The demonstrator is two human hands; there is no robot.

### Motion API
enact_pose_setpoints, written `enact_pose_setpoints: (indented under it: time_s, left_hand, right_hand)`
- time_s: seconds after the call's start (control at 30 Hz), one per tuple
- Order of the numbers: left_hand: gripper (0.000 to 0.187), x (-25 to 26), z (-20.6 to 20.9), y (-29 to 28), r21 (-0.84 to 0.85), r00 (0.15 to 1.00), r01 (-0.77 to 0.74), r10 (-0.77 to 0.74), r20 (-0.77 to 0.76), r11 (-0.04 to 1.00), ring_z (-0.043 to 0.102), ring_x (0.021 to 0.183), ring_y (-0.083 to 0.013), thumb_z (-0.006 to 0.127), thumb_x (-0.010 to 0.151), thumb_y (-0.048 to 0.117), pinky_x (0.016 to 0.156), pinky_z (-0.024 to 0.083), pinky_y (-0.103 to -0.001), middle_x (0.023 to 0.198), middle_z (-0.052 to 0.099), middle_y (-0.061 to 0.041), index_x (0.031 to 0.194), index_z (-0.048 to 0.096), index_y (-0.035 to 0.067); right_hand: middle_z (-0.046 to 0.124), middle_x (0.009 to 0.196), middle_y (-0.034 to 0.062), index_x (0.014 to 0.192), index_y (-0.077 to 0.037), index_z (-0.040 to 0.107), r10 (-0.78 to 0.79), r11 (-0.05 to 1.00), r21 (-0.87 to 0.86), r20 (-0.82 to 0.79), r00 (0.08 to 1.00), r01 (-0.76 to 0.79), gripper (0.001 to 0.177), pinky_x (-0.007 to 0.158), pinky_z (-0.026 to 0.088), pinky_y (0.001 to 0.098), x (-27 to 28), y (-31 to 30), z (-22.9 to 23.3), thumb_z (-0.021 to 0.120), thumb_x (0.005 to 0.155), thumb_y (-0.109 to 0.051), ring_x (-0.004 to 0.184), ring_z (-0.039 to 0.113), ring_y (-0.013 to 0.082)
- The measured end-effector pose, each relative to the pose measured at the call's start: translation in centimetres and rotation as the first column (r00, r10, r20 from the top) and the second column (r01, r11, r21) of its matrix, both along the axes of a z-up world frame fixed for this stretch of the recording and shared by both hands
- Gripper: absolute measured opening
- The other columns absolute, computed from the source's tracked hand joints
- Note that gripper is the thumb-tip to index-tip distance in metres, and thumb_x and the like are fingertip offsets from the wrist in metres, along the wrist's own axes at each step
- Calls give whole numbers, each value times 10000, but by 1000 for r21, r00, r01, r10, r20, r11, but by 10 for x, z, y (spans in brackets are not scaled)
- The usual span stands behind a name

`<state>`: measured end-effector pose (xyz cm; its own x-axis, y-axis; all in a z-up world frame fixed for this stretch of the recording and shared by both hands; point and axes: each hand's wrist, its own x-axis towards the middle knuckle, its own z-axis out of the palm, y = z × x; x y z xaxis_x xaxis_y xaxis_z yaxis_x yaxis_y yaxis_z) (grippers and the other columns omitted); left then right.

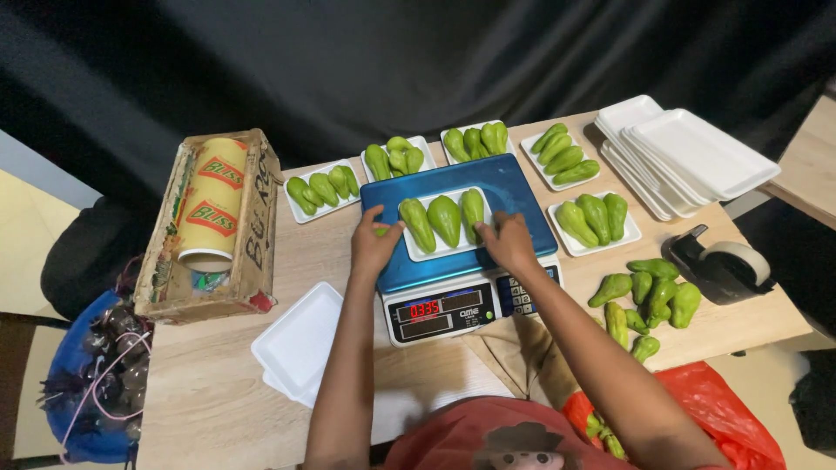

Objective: A person cleans green fruits with a cloth, trims their stems with a knife, and weighs them on a digital scale before placing them in trays.

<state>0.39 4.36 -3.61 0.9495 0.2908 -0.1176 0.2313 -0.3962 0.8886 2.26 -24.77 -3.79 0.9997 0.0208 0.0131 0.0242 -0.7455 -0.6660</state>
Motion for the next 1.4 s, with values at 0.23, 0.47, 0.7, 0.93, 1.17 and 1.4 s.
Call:
enact_pose_setpoints:
  time_s: [0.23,0.47,0.7,0.93,1.17,1.4]
  left_hand:
    - [296,-10,10,16,-160,985,-159,166,35,974,708,846,-166,815,838,341,684,599,-309,911,741,-49,1085,789,180]
    - [584,1,18,-21,67,999,-5,7,-38,998,703,1128,-315,735,877,546,936,587,-468,1092,751,-141,1309,647,163]
    - [693,-27,91,-52,153,991,109,-95,-99,982,634,1241,-438,708,930,431,973,570,-573,1327,650,-280,1492,460,111]
    - [691,-23,82,-50,153,992,114,-105,-63,982,626,1236,-467,710,933,427,976,569,-607,1344,631,-306,1478,467,79]
    - [687,-22,77,-51,162,990,119,-105,-94,980,626,1253,-444,710,930,445,991,557,-598,1366,630,-272,1482,452,127]
    - [692,-19,74,-49,166,986,131,-111,-122,977,620,1269,-430,709,930,466,1006,548,-586,1378,628,-255,1483,437,151]
  right_hand:
    - [633,1108,256,1306,12,669,-42,997,61,73,996,38,510,972,528,550,16,-20,-2,581,1038,-413,1130,647,488]
    - [635,1110,181,1348,-55,608,20,1000,10,128,992,-21,532,950,555,513,-4,20,15,743,927,-352,1100,669,444]
    - [687,1135,240,1399,-26,549,-49,998,40,15,999,48,611,956,563,537,18,19,5,766,876,-253,1122,684,443]
    - [741,1105,203,1375,-84,632,-79,995,48,-110,991,85,498,888,600,515,23,9,12,709,921,-273,1107,705,399]
    - [726,1142,248,1378,-72,626,-34,996,-82,-122,992,24,497,972,558,556,16,8,20,717,931,-271,1173,670,437]
    - [728,1161,241,1371,-88,652,-13,998,62,-137,990,22,429,984,542,563,19,-6,12,642,957,-199,1186,658,442]
